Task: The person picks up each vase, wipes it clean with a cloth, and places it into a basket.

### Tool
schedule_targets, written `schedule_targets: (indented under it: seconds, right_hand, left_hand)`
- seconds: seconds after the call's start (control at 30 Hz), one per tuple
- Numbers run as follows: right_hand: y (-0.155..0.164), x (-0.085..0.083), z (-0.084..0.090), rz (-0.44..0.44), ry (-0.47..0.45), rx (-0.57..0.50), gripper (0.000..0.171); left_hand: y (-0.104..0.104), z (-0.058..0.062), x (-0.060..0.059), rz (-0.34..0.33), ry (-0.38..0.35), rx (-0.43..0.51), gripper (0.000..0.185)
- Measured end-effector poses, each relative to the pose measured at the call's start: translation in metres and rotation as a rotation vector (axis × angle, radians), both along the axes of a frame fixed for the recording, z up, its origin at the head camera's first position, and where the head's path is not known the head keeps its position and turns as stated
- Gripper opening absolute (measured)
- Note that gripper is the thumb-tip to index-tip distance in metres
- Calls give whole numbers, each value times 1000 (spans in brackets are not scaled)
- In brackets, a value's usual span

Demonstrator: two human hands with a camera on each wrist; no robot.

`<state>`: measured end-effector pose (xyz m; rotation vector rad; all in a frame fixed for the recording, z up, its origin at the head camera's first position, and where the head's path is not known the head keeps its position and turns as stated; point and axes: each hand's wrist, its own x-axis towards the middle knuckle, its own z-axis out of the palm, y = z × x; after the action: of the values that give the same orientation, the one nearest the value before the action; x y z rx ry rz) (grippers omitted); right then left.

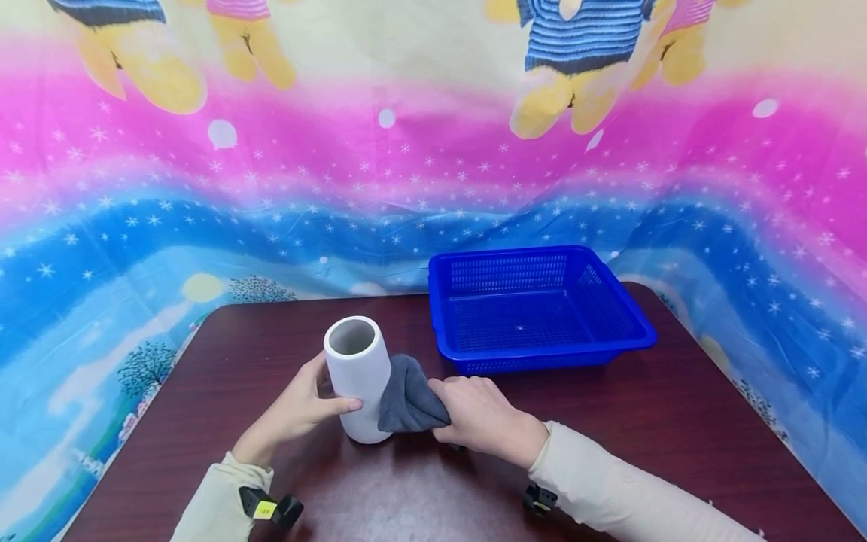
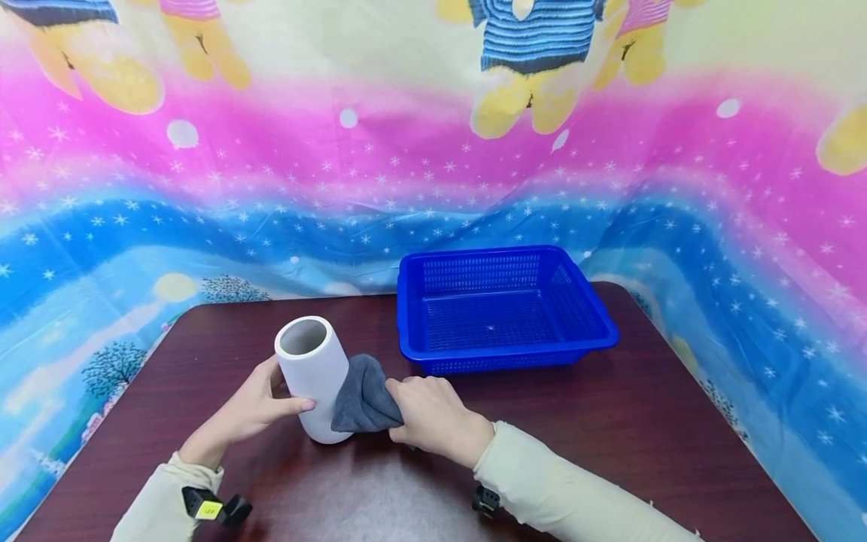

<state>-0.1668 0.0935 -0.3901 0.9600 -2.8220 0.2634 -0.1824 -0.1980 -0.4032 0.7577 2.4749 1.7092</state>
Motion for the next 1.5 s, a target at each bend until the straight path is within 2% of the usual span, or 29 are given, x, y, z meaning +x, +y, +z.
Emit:
schedule_targets:
  seconds: [0.17,0.77,1.0,1.5]
  right_hand:
    - [1,0,-4,3,12,6,36]
    - [3,-1,-17,20,-37,41,35]
    - [4,0,-21,20,-60,71,36]
    - [4,4,-25,26,-46,92,37]
  left_hand:
    - [0,0,-1,4,-2,-6,73]
    - [0,0,-2,13,5,-21,72]
    - [0,2,0,4,-16,-1,73]
    - [-1,2,2,7,-16,-13,73]
